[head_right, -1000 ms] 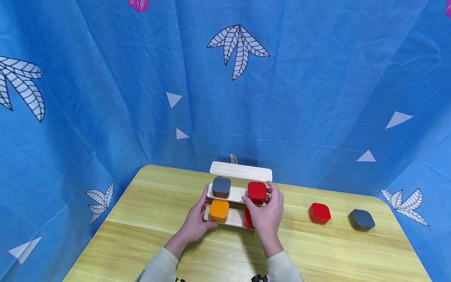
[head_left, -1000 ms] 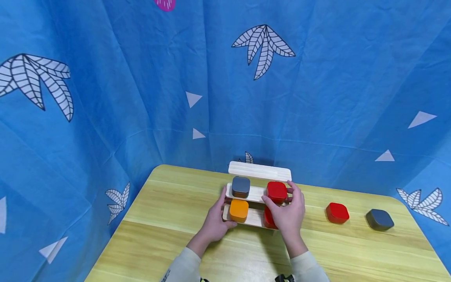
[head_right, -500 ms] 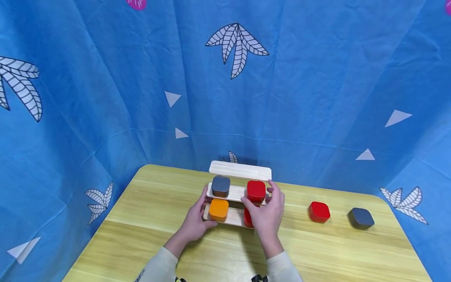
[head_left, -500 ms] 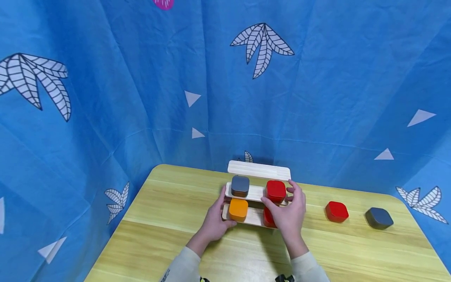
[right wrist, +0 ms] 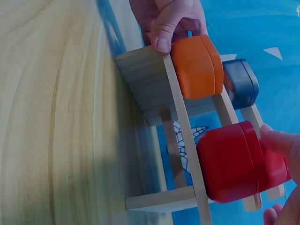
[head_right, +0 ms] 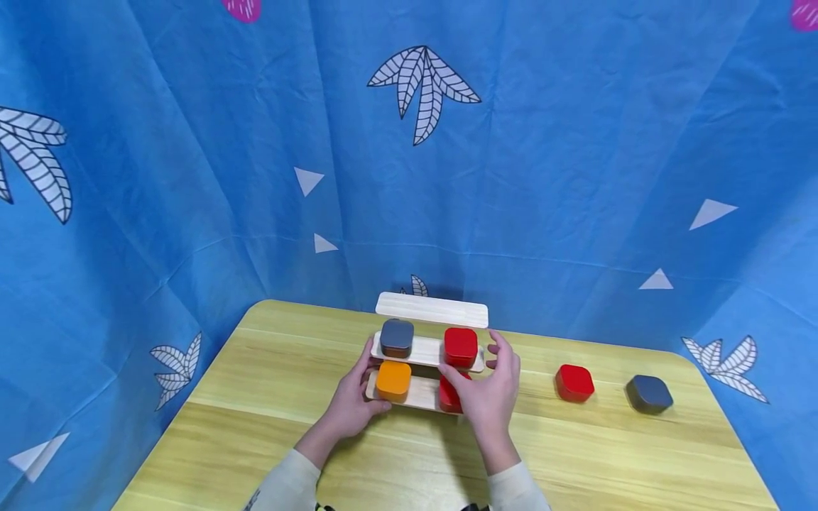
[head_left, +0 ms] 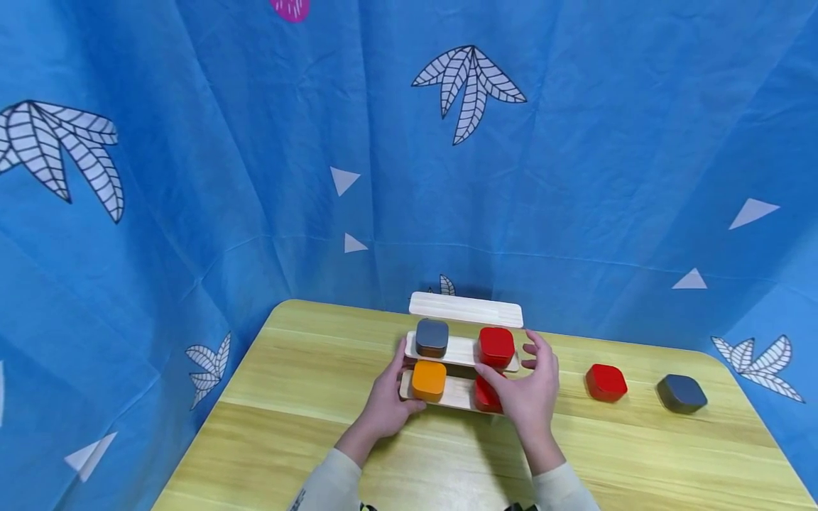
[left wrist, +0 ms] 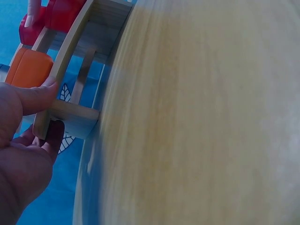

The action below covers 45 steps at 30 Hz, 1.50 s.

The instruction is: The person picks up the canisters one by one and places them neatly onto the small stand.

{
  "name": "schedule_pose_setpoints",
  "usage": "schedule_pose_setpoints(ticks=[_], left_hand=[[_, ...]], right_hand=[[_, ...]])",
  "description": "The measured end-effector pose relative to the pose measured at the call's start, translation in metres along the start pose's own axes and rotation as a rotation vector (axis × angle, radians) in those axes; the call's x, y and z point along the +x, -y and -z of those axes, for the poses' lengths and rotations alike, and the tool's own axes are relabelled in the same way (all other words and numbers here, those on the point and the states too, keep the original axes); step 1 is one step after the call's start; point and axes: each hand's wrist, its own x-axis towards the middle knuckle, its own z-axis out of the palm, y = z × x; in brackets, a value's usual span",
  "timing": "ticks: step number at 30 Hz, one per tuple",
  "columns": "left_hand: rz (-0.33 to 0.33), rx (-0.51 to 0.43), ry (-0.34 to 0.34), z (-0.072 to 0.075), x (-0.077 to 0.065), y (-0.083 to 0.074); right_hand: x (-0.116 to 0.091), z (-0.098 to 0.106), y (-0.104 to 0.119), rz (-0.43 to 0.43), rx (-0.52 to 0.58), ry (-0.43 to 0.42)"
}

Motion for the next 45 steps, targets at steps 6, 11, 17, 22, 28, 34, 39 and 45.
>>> schedule_pose_setpoints(ticks=[6, 11, 17, 22, 28, 34, 39, 45], left_hand=[[-0.009, -0.021, 0.012, 0.000, -0.001, 0.000], [-0.027, -0.016, 0.010, -0.001, 0.000, 0.002], [-0.033, -0.016, 0.005, 0.001, 0.002, 0.002], [-0.033, -0.006, 0.003, 0.001, 0.002, 0.001], [-0.035, -0.012, 0.000, 0.001, 0.003, 0.000], [-0.026, -0.008, 0.003, 0.001, 0.003, 0.001], [-0.025, -0.023, 0.006, 0.001, 0.001, 0.000], [-0.016, -0.018, 0.005, 0.001, 0.000, 0.000]], right_hand=[[0.000, 0.006, -0.006, 0.018, 0.026, -0.040], [0.001, 0.012, -0.010, 0.030, 0.047, -0.060], [0.002, 0.019, -0.012, 0.003, 0.054, -0.068], [0.004, 0.021, -0.017, -0.011, 0.064, -0.080], [0.006, 0.023, -0.024, 0.009, 0.066, -0.109], [0.008, 0.026, -0.028, 0.020, 0.056, -0.145], [0.010, 0.029, -0.032, 0.023, 0.037, -0.162], [0.011, 0.035, -0.039, 0.042, 0.023, -0.185]])
